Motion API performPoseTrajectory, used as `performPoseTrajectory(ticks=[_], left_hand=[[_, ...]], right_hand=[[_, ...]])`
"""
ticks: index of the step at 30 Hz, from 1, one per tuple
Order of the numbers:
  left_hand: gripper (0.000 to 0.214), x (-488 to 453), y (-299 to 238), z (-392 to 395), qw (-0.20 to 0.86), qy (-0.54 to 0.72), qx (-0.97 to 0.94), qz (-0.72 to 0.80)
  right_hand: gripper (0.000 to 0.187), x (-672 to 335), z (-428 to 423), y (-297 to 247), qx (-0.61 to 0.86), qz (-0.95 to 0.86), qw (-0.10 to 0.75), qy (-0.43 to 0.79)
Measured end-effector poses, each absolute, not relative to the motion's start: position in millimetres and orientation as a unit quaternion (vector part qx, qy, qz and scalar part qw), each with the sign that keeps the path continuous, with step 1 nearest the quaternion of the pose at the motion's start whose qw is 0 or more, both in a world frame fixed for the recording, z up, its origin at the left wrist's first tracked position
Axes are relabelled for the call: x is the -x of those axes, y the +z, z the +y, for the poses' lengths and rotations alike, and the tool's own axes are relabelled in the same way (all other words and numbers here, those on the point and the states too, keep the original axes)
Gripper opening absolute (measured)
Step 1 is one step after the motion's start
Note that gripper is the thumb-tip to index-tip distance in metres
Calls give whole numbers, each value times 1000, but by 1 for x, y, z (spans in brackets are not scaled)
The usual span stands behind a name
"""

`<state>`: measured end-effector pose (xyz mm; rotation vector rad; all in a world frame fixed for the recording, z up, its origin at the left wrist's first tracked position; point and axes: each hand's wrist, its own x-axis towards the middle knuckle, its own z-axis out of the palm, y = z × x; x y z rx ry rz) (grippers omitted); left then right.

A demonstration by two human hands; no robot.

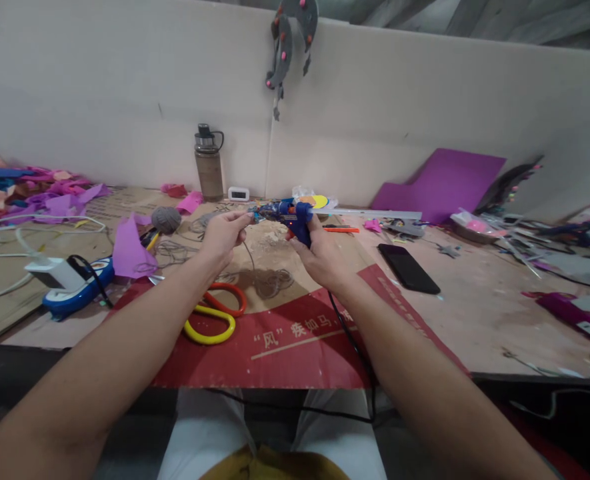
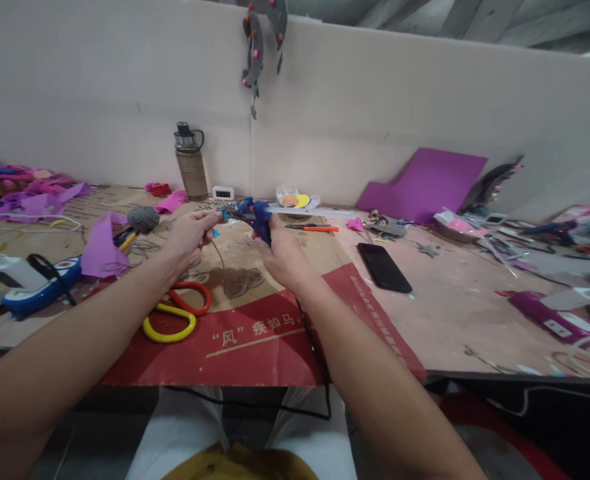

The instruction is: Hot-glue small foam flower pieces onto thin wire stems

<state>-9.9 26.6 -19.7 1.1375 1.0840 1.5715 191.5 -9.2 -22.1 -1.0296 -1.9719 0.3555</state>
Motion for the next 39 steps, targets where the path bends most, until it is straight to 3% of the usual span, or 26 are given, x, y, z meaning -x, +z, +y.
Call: performPoseTrajectory(ticks=[39], left_hand=[[16, 11, -16, 25, 435, 648, -445, 439]], right_hand=[[39, -190, -10, -22, 421, -785, 436, 130]])
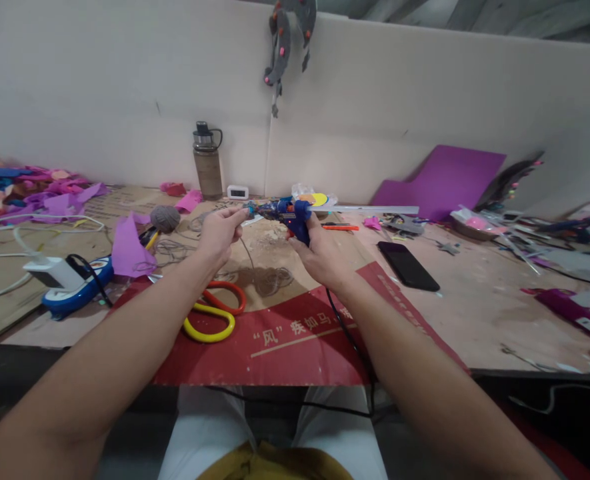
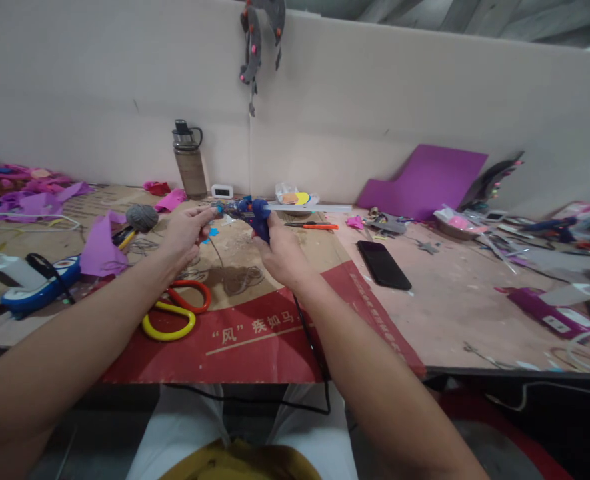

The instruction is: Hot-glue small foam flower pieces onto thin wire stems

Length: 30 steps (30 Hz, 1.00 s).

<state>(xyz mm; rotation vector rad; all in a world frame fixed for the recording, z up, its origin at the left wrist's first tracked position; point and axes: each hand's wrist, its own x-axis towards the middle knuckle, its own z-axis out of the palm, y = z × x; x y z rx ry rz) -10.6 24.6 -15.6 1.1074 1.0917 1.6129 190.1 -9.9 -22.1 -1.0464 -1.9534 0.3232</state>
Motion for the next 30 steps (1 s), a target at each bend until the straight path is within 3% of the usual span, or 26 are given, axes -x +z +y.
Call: performPoseTrajectory(ticks=[6, 11, 14, 17, 19, 21, 23, 26, 28, 30], left_hand=[[18, 14, -17, 27, 415, 650, -457, 443], [17, 10, -19, 25, 370, 626, -516, 453], [18, 8, -22, 23, 328, 607, -564, 454], [19, 7, -23, 22, 288, 593, -600, 453], [19, 7, -22, 20, 254, 586, -615, 462], [18, 7, -19, 18, 201, 581, -625, 481], [14, 7, -16, 15, 123, 581, -638, 490], [6, 7, -11, 11, 21, 584, -661, 470], [5, 6, -9, 8, 7, 577, -666, 472], [7, 6, -8, 6, 22, 569, -662, 487]], right_hand=[[25, -192, -1, -23, 419, -675, 526, 303], [11, -204, 13, -24, 547, -581, 473, 373], [3, -215, 20, -28, 641, -604, 361, 307], [11, -228, 25, -31, 702, -650, 258, 134], [16, -232, 26, -32, 718, -644, 263, 21], [17, -228, 25, -31, 699, -635, 329, -19], [18, -214, 22, -30, 633, -645, 425, 39], [23, -177, 15, -29, 487, -624, 554, 258], [31, -152, 11, -28, 391, -595, 581, 394], [40, -133, 8, -27, 338, -584, 557, 485]])
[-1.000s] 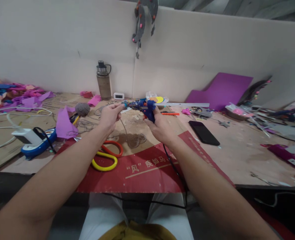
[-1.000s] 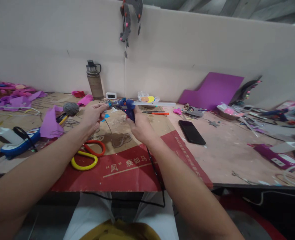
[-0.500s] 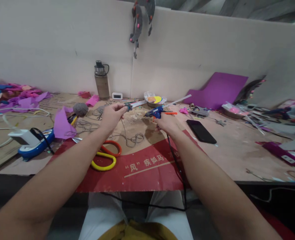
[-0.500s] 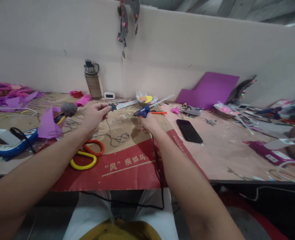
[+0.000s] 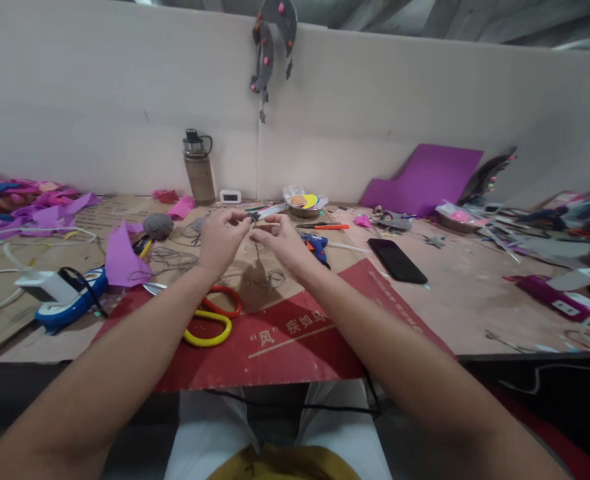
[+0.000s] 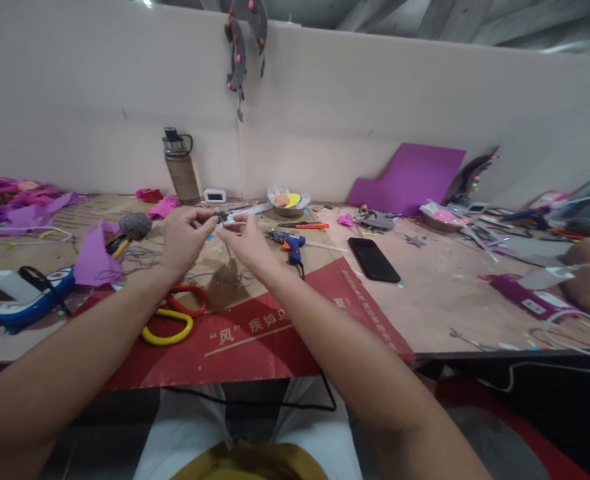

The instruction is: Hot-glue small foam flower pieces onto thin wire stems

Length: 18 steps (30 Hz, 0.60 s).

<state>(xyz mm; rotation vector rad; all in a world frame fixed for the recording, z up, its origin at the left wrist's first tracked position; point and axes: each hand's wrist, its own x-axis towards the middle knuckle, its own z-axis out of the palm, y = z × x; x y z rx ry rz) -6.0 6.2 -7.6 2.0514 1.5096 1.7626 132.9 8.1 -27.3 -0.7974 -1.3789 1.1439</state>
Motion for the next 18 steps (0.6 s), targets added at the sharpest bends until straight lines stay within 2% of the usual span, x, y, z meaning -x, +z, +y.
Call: performPoseTrajectory(ticks=[3, 6, 8, 13, 18], left_hand=[[9, 5, -6, 4, 59, 569, -652, 497], [8, 5, -6, 4, 88, 580, -647, 487], [8, 5, -7, 5, 99, 586, -647, 477], [11, 3, -13, 7, 100, 564, -663, 482], [12, 2, -16, 7, 115, 556, -664, 487]], right_hand=[[36, -121, 7, -25, 358, -586, 543, 483], [16, -124, 6, -21, 400, -613, 571, 372], [9, -129, 5, -19, 410, -638, 578, 300], [13, -137, 3, -16, 434, -659, 579, 205], [19, -139, 3, -16, 439, -669, 569, 188]])
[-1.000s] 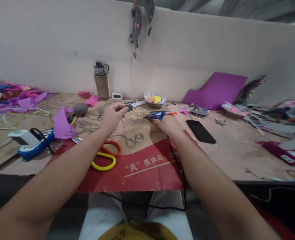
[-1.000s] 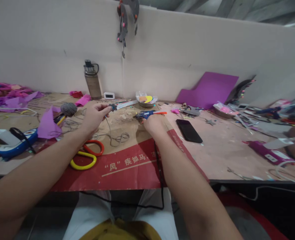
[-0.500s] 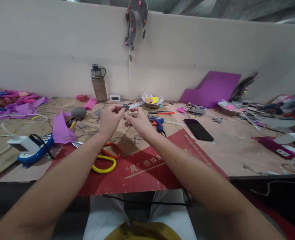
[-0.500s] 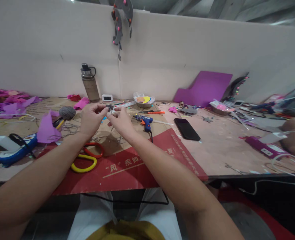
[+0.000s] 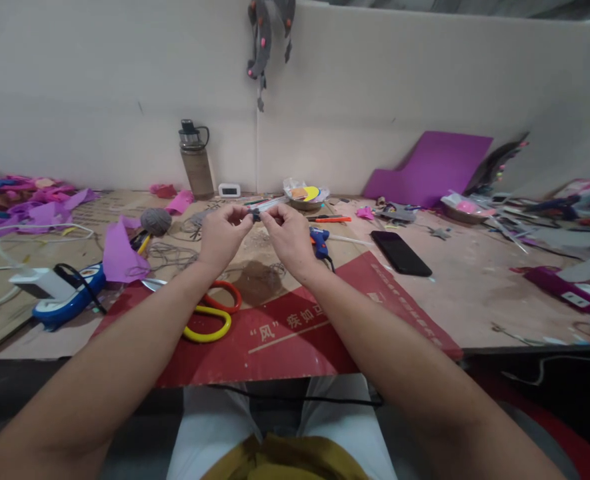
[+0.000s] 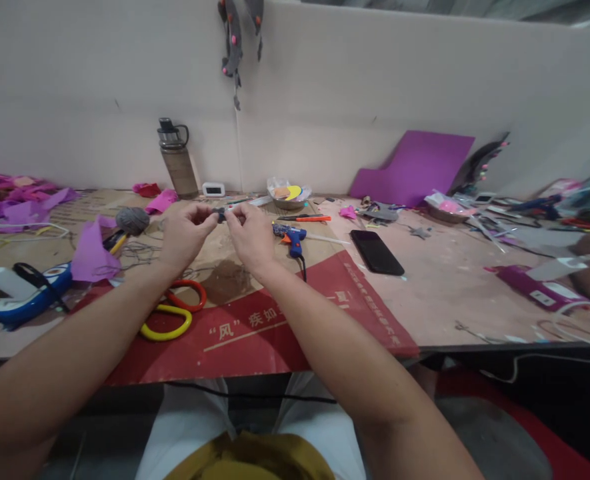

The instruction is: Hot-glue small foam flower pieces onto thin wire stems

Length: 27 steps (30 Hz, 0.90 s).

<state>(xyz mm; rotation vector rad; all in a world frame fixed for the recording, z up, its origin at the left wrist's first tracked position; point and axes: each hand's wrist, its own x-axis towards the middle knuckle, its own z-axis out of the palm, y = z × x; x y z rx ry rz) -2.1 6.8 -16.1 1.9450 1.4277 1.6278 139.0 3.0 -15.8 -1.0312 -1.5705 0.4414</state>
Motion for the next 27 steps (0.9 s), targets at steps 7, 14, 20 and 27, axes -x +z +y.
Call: performPoseTrajectory(ticks=[7, 14, 20, 27], left_hand=[[10, 1, -14, 6, 148, 569, -652, 479], [8, -3, -16, 8, 250, 597, -623, 440], [10, -5, -20, 10, 349, 605, -603, 385], [18, -7, -18, 8, 405, 591, -602, 351]], right_hand=[[22, -137, 2, -16, 457, -690, 540, 158], [26, -136, 2, -18, 462, -685, 540, 159], [27, -141, 0, -14, 462, -668, 548, 200], [26, -149, 2, -15, 454, -665, 548, 226]])
